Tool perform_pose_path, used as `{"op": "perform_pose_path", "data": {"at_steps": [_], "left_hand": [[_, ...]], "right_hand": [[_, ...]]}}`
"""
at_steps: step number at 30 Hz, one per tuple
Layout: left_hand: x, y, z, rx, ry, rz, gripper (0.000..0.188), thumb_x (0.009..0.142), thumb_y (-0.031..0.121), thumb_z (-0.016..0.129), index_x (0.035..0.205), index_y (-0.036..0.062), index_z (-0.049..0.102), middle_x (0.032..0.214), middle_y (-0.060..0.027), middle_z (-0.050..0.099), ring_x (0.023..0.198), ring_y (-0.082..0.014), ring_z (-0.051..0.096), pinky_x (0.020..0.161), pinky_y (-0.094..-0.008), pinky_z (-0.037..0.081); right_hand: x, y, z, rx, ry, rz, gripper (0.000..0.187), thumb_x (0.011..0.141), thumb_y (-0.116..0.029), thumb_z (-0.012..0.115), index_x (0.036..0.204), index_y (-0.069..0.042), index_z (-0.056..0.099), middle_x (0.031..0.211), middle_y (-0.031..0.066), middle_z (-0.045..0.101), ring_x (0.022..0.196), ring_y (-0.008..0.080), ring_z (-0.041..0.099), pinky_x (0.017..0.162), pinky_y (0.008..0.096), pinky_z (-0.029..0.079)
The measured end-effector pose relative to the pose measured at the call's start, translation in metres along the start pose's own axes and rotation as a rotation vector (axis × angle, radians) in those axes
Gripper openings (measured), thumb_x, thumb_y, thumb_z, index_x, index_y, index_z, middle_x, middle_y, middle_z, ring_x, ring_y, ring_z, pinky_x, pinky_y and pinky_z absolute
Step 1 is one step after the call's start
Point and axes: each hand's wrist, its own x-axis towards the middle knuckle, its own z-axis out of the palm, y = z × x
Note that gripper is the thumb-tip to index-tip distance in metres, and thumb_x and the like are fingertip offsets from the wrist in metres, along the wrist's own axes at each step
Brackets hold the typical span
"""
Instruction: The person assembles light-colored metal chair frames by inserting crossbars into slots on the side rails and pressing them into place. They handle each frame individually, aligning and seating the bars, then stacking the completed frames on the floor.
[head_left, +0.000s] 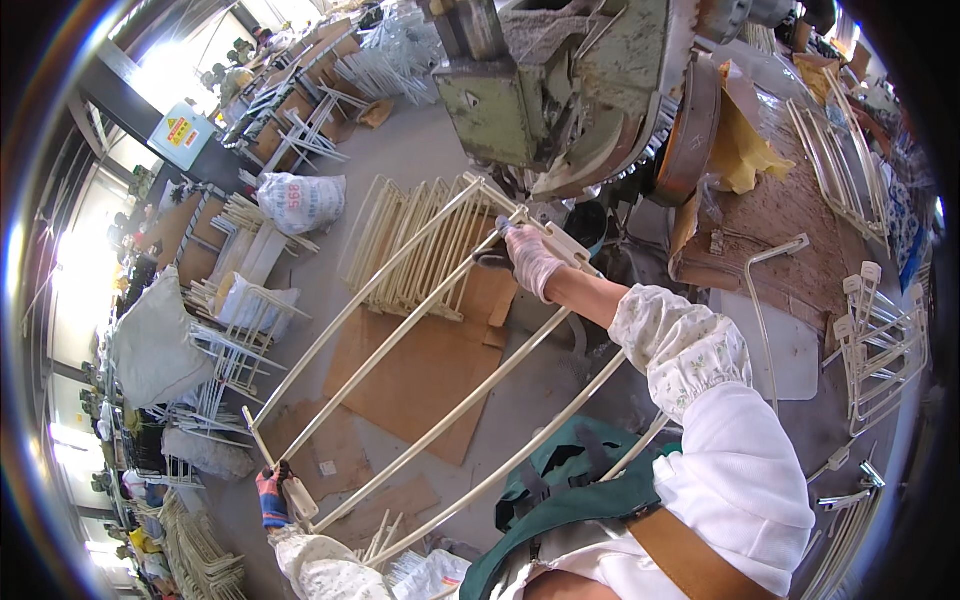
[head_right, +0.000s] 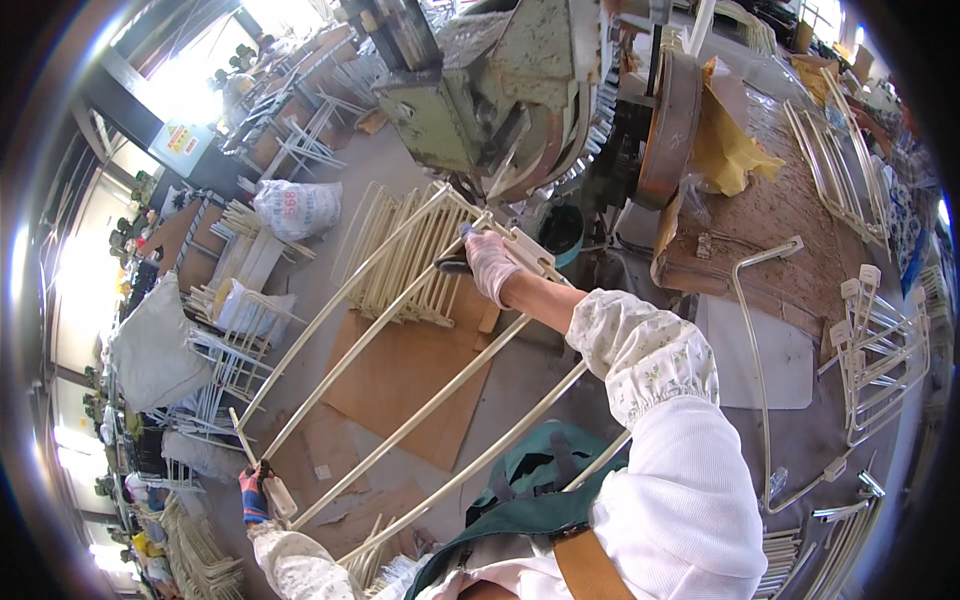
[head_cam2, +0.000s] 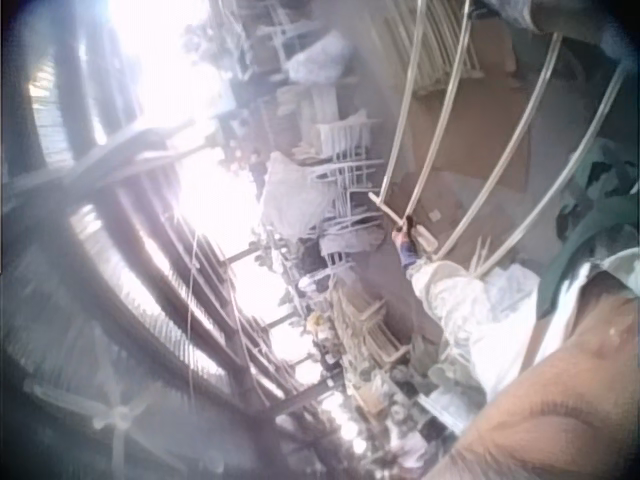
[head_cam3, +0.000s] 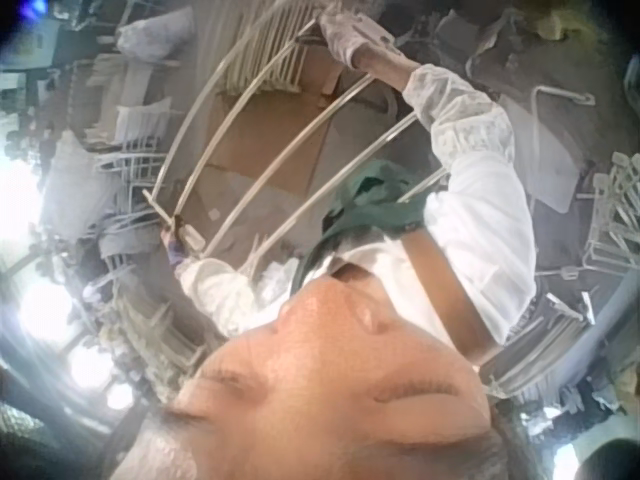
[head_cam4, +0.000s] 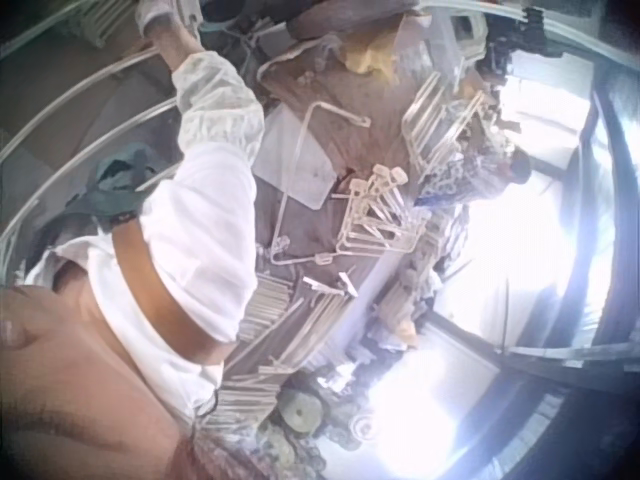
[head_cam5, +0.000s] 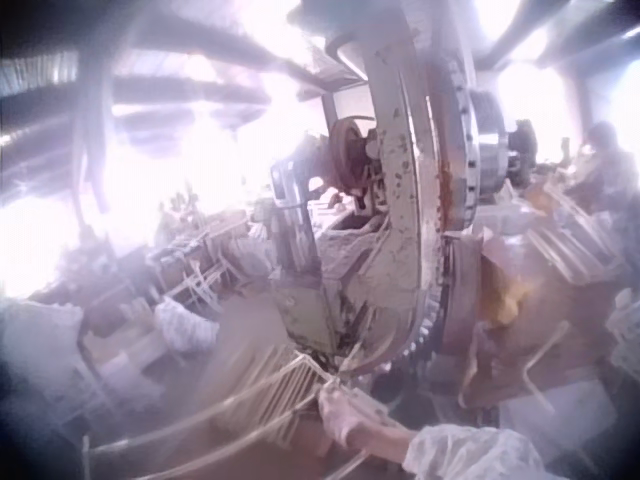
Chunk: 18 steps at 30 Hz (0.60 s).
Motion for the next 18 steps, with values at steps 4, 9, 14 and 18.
{"op": "perform_pose_path", "data": {"at_steps": [4, 9, 14, 18], "left_hand": [[0.014, -0.007, 0.014, -0.144, -0.077, -0.081, 0.02, 0.075, 0.018, 0.069, 0.068, 0.0018, 0.06, 0.059, -0.0076, 0.06, 0.05, -0.0163, 0.056, 0.048, -0.0278, 0.045], [0.014, -0.025, 0.005, -0.185, -0.04, -0.112, 0.021, 0.074, 0.02, 0.07, 0.07, 0.0022, 0.061, 0.058, -0.007, 0.059, 0.049, -0.0161, 0.055, 0.047, -0.0272, 0.044], [-0.001, 0.038, 0.042, -0.211, -0.024, -0.061, 0.025, 0.075, 0.023, 0.07, 0.077, 0.001, 0.06, 0.057, -0.004, 0.055, 0.049, -0.0151, 0.053, 0.048, -0.0291, 0.044], [-0.008, 0.015, 0.024, -0.14, 0.124, -0.062, 0.026, 0.073, 0.024, 0.073, 0.071, 0.0029, 0.058, 0.057, -0.0035, 0.051, 0.047, -0.0147, 0.051, 0.046, -0.0298, 0.044]], "right_hand": [[0.021, 0.022, -0.015, -0.094, -0.028, -0.134, 0.027, 0.09, -0.028, 0.048, 0.084, -0.001, 0.05, 0.067, 0.0132, 0.06, 0.054, 0.027, 0.062, 0.048, 0.0357, 0.055], [-0.02, 0.003, -0.001, -0.035, -0.037, -0.082, 0.028, 0.091, -0.028, 0.048, 0.086, -0.001, 0.051, 0.07, 0.0158, 0.061, 0.055, 0.0286, 0.062, 0.048, 0.0355, 0.055], [0.003, 0.015, -0.024, -0.19, 0.012, -0.174, 0.029, 0.089, -0.032, 0.05, 0.081, -0.004, 0.055, 0.069, 0.008, 0.058, 0.051, 0.0203, 0.054, 0.049, 0.0308, 0.048], [-0.052, -0.022, 0.014, -0.345, 0.177, -0.094, 0.048, 0.088, -0.042, 0.045, 0.084, 0.004, 0.057, 0.074, 0.0096, 0.059, 0.061, 0.0195, 0.047, 0.064, 0.0363, 0.04]]}}
